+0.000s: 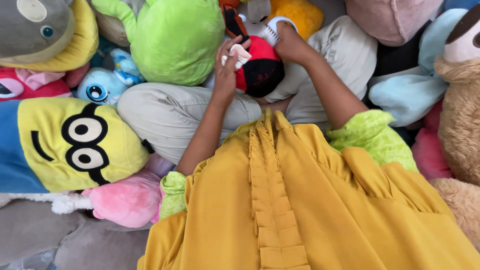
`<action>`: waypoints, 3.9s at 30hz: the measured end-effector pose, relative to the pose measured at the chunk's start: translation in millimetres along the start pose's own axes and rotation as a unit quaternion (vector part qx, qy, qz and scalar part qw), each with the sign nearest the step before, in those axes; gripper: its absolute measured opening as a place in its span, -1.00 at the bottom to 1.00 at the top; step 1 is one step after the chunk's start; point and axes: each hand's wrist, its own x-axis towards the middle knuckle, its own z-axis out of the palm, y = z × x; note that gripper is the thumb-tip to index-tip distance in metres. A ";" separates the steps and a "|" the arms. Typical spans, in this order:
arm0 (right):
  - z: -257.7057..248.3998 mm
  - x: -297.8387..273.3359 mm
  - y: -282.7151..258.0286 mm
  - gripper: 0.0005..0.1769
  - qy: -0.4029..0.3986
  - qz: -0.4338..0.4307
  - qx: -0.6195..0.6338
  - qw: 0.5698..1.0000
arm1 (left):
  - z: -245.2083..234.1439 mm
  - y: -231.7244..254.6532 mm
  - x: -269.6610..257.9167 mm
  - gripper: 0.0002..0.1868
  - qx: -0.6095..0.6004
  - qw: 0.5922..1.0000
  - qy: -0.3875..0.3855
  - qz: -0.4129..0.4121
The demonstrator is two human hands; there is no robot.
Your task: The person is sitting on the floor and using a lint roller to clean a variety of plush toys from a large pile.
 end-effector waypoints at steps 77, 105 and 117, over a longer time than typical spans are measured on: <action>28.3 14.2 -38.5 -0.40 0.050 -0.055 -0.107 0.991 | -18.5 -56.8 -43.9 -0.59 0.124 0.973 -0.012 0.195; 48.3 -8.7 49.7 -0.30 0.142 -0.003 0.027 0.990 | -5.5 -74.7 2.8 -0.11 0.176 0.946 0.255 -0.093; 29.0 -55.2 -11.0 -0.17 0.124 -0.055 -0.054 0.989 | -13.4 -122.2 5.9 -0.04 0.248 0.920 0.298 0.058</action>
